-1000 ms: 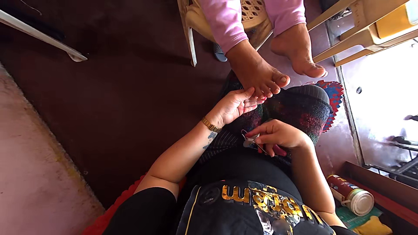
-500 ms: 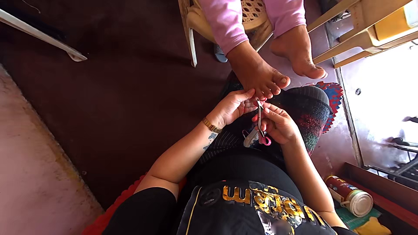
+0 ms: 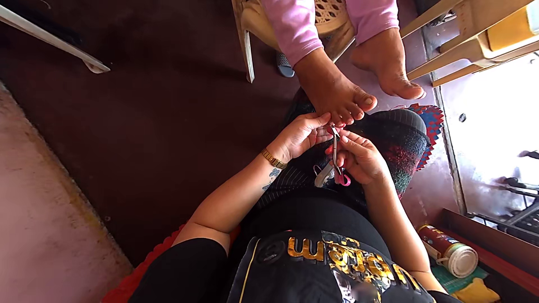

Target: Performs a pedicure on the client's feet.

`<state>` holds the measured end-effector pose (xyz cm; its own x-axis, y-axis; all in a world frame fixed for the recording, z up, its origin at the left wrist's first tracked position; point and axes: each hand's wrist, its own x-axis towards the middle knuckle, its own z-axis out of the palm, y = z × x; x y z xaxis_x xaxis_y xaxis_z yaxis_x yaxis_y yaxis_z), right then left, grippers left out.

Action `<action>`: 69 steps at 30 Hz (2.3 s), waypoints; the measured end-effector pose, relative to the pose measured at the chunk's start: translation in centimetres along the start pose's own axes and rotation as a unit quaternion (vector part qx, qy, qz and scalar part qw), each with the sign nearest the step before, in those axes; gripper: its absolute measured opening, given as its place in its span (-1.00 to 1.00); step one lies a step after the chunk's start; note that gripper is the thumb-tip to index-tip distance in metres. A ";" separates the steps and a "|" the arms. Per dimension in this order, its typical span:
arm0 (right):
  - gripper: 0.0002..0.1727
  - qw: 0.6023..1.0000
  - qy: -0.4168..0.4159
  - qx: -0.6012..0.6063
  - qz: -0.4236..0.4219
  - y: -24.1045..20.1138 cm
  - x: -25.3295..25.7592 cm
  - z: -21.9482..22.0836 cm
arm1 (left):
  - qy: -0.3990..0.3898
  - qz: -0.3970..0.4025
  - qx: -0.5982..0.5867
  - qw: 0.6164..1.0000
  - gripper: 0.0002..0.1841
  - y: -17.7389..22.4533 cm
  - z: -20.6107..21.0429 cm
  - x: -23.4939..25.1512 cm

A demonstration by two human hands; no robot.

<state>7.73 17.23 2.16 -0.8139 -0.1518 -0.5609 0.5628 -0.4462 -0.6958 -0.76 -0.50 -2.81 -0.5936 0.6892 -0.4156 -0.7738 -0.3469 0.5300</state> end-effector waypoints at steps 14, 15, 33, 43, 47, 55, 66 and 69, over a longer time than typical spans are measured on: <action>-0.69 0.902 -0.153 0.380 0.134 1.0 0.7 -1.2 | 0.038 -0.019 -0.016 0.999 -0.76 0.5 1.0 -0.2; -0.68 0.910 -0.148 0.366 0.128 1.0 0.7 -1.3 | 0.037 -0.019 -0.015 0.999 -0.76 0.5 1.0 -0.2; -0.77 0.890 -0.149 0.404 0.152 0.8 0.7 -1.2 | 0.031 -0.015 -0.020 0.999 -0.78 0.5 1.0 -0.3; -0.77 0.890 -0.144 0.405 0.154 1.0 0.9 -1.3 | 0.036 -0.012 -0.015 0.999 -0.80 0.6 1.1 -0.4; -0.74 0.912 -0.130 0.366 0.134 1.0 0.8 -1.3 | 0.036 -0.008 -0.010 0.999 -0.81 0.5 1.2 -0.4; -0.68 0.974 -0.051 0.211 0.064 0.6 0.5 -0.2 | 0.043 -0.008 -0.007 0.999 -0.81 0.5 1.4 -0.4; -0.67 0.991 0.025 -0.117 -0.066 0.2 -0.4 0.9 | 0.033 0.001 -0.005 0.999 -0.82 0.5 1.4 -0.5; -0.65 0.994 0.056 -0.076 -0.052 0.1 -0.3 0.9 | 0.033 -0.005 -0.011 0.999 -0.83 0.6 1.5 -0.4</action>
<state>7.95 16.43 2.65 -0.8521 -0.0081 -0.5234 0.4990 -0.3144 -0.8076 -0.61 -0.04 -1.22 -0.5981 0.6502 -0.4686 -0.7842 -0.3541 0.5095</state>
